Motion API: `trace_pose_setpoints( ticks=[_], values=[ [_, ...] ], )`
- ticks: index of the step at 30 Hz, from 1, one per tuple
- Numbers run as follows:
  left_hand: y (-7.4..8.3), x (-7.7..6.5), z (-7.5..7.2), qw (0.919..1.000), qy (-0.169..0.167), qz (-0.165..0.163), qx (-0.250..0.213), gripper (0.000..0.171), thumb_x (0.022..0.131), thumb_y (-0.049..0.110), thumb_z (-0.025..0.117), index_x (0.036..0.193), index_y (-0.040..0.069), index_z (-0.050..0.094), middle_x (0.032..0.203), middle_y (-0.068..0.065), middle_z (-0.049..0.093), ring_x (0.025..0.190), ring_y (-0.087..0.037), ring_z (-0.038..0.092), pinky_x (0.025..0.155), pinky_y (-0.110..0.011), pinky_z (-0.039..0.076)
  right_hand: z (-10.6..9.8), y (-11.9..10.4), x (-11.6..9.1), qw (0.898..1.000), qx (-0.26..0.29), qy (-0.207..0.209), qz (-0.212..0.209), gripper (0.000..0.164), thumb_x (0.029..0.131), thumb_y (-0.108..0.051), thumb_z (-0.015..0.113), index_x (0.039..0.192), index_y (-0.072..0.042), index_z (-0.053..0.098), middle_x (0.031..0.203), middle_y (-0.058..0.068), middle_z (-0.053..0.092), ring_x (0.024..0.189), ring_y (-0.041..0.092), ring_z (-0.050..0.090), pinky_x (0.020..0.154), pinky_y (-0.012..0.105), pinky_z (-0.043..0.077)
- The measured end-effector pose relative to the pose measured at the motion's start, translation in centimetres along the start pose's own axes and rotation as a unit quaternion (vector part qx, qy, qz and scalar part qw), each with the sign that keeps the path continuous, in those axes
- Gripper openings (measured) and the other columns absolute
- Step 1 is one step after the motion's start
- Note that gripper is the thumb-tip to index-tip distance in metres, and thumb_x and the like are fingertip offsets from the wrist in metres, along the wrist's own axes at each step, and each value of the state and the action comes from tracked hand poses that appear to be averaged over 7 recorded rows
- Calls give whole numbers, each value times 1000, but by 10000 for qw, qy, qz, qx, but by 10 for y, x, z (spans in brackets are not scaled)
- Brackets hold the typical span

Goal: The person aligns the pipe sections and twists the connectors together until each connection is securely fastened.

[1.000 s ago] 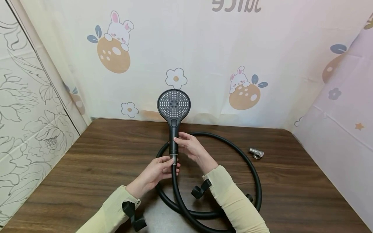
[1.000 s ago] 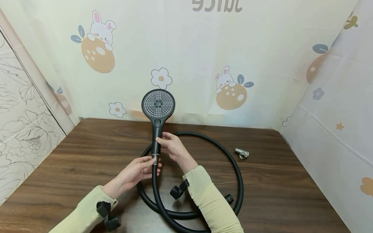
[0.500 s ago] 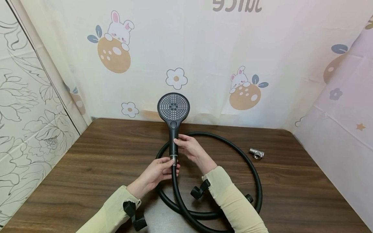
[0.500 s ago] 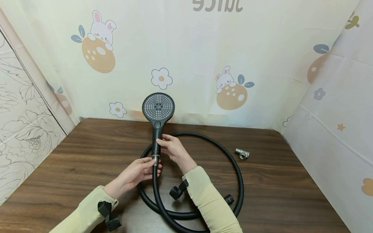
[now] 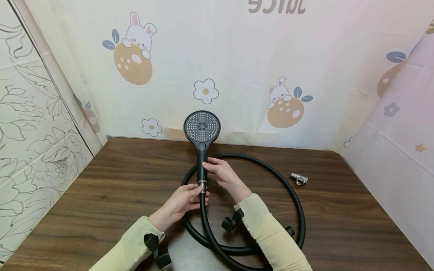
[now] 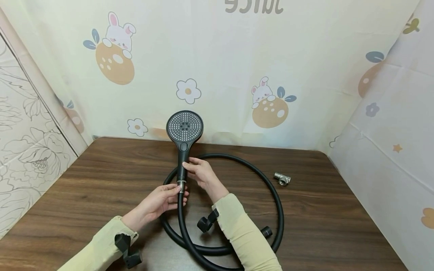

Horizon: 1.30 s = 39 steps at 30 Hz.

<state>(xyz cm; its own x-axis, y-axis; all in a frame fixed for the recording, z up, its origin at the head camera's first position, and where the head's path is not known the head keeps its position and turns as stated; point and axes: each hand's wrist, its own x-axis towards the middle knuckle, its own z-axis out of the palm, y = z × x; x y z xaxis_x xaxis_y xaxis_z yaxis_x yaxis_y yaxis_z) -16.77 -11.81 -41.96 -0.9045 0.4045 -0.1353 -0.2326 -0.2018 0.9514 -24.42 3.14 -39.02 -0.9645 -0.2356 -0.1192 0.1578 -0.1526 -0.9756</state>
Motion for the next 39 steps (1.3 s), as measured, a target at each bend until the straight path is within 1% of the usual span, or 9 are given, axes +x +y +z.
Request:
trace_pose_setpoints(
  ticks=[9,12,15,20,25,28,34,39],
  values=[
    [-2,1,0,10000,20,-54,-49,37,95,18,47,118,-11,45,90,-4,65,82,-15,64,81,-36,51,1,5,2,9998,-13,213,32,42,88,-4,57,127,4,47,93,5,60,77,11,60,94,47,41],
    [-2,1,-1,10000,7,-71,-38,38,95,20,48,118,-11,46,91,-5,66,82,-15,64,81,-37,51,1,5,2,9997,-72,239,48,42,88,-5,57,127,4,47,96,7,61,78,12,61,94,46,42],
    [-3,2,-2,9999,7,-101,-37,39,94,21,49,118,-10,46,92,-5,66,82,-15,64,81,-37,51,1,5,3,9995,-126,269,76,43,88,-6,58,128,3,47,105,14,61,80,13,61,94,46,42],
    [-2,1,-1,9999,14,-97,-42,41,94,21,49,119,-11,45,94,-7,66,84,-16,64,82,-37,51,2,5,3,9994,-175,290,94,44,87,-6,58,129,4,45,119,22,55,83,15,61,94,47,42],
    [-3,0,-3,10000,-7,-54,-74,41,94,21,49,119,-11,44,97,-9,66,86,-18,64,83,-38,50,4,7,3,9992,-313,229,89,45,87,-7,58,129,5,44,120,24,54,83,15,61,93,47,42],
    [-5,-1,-5,9998,-61,-76,-170,38,94,20,49,117,-10,45,95,-7,66,86,-19,64,84,-38,50,5,10,4,9990,-384,213,91,45,88,-7,58,128,5,44,120,24,54,82,15,60,92,46,43],
    [-9,-3,-7,9994,-139,-146,-294,31,94,19,48,113,-6,48,92,-6,66,85,-18,64,84,-38,50,7,17,6,9990,-312,226,205,45,87,-6,58,129,5,43,119,23,54,78,13,59,91,44,44],
    [-10,-5,-9,9992,-103,-172,-332,29,94,19,49,112,-5,49,90,-4,66,85,-17,64,83,-37,50,9,19,6,9987,-353,224,276,46,87,-8,59,129,4,43,119,22,54,82,15,59,91,44,44]
  ],
)
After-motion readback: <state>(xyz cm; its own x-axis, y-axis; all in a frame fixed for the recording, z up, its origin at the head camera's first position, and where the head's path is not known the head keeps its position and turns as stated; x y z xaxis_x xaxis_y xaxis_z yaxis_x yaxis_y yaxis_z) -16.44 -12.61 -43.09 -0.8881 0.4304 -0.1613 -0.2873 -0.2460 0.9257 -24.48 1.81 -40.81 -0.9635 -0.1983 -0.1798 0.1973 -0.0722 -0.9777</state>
